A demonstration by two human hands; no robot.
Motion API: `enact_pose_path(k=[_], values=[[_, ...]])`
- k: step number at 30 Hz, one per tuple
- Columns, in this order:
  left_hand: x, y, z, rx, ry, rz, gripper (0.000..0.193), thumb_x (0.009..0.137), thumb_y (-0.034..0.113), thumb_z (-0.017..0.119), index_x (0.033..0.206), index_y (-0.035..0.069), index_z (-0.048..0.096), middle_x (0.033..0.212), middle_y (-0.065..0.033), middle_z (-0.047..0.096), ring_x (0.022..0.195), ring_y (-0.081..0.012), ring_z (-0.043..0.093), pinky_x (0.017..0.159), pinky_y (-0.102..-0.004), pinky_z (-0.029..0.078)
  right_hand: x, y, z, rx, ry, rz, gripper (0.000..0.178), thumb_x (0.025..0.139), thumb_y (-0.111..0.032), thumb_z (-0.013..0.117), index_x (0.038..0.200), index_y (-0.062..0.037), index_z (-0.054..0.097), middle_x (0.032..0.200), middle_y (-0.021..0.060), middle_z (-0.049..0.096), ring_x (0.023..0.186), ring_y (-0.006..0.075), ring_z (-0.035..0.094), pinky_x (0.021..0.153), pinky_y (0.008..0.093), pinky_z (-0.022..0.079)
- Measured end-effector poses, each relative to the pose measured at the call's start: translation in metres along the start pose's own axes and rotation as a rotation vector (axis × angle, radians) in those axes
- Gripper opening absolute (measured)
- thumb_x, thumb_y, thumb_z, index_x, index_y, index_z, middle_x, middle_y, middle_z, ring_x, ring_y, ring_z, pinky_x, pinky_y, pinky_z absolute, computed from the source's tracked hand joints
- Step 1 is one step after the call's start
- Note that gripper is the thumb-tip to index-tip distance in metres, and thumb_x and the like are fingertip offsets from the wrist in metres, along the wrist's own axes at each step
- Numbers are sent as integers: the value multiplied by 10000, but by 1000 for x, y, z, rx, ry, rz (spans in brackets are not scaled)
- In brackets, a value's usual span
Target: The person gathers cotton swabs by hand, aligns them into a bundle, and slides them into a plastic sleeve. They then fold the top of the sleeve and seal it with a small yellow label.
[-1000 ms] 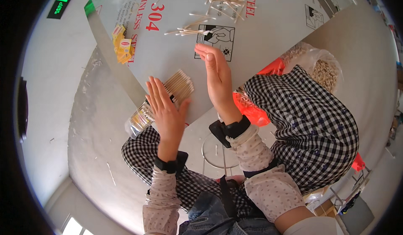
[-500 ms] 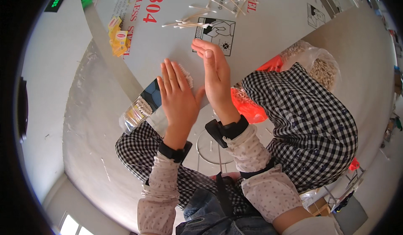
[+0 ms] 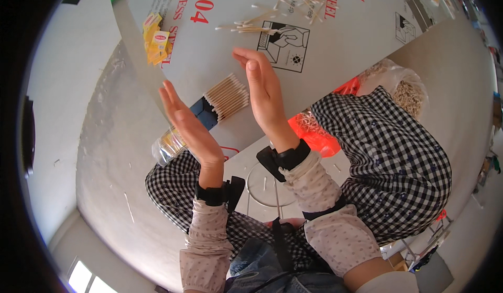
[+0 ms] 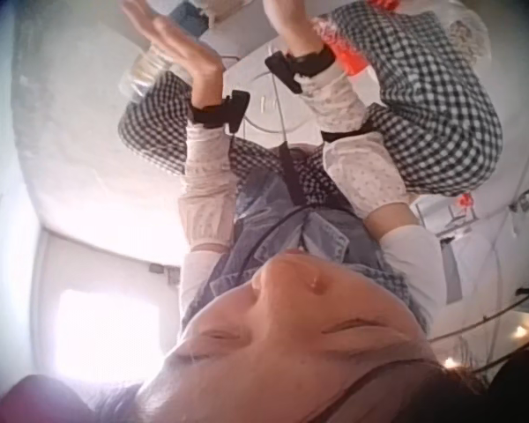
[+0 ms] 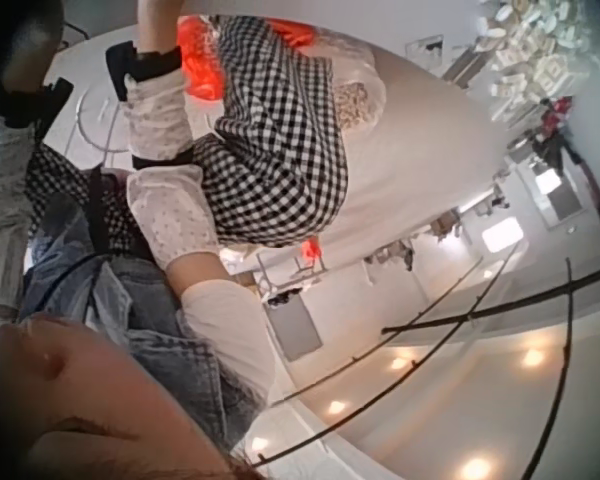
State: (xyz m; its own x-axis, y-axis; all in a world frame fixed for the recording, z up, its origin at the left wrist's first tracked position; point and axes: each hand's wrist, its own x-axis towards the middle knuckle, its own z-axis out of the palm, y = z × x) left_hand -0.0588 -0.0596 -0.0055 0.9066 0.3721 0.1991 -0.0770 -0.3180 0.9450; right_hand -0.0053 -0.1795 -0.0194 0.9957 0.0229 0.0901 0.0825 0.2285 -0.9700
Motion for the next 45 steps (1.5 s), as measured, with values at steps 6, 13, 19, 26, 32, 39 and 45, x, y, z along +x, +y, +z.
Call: enact_pose_path(k=[6,13,19,26,32,39,45], values=[[-3,-6,7,-609,100,-212,767,1068,507,357,1626,62,74,1681,-187,171,1570,-297,101,1258,-438,31,-8,4,20,151,-47,122,636,1102,-491,317,1394,48,486,1450,182,519,1380,298,483,1196,421,326],[-4,-6,10,-648,146,-212,769,1056,490,403,1625,67,103,1679,-201,169,1569,-310,105,1257,-445,33,-10,6,19,112,-76,95,643,1097,-500,323,1408,42,474,1455,188,513,1387,302,475,1201,426,319],[0,8,-25,-296,177,-74,742,1048,462,425,1602,23,200,1665,-226,197,1563,-349,127,1255,-488,88,-2,-7,-10,-1,129,42,358,1086,-295,500,1249,-1,624,1231,89,655,1142,184,623,989,321,465],[-21,-7,-10,940,-414,230,940,972,605,506,1557,-83,242,1642,-258,223,1544,-401,170,1228,-546,174,-12,-4,-42,-259,10,-49,102,938,27,604,989,-20,679,1015,48,675,958,148,649,811,268,506],[-23,-17,-7,956,-416,243,1017,938,661,505,1552,-100,225,1632,-275,229,1531,-410,207,1220,-535,214,-24,-10,-38,-603,-162,-168,176,764,120,635,794,-46,685,932,50,619,853,210,610,652,315,494],[-22,-17,-7,940,-411,244,1028,918,639,549,1554,-98,220,1631,-273,233,1531,-411,207,1221,-537,213,-23,-7,-36,-690,-198,-249,181,763,113,647,797,-59,690,893,43,583,866,234,585,632,327,480],[-23,-19,-7,947,-398,246,1039,907,643,559,1554,-97,222,1630,-270,238,1532,-407,210,1221,-539,212,-23,-8,-34,-676,-209,-237,185,766,113,644,812,-61,690,895,45,582,872,231,578,651,333,478]])
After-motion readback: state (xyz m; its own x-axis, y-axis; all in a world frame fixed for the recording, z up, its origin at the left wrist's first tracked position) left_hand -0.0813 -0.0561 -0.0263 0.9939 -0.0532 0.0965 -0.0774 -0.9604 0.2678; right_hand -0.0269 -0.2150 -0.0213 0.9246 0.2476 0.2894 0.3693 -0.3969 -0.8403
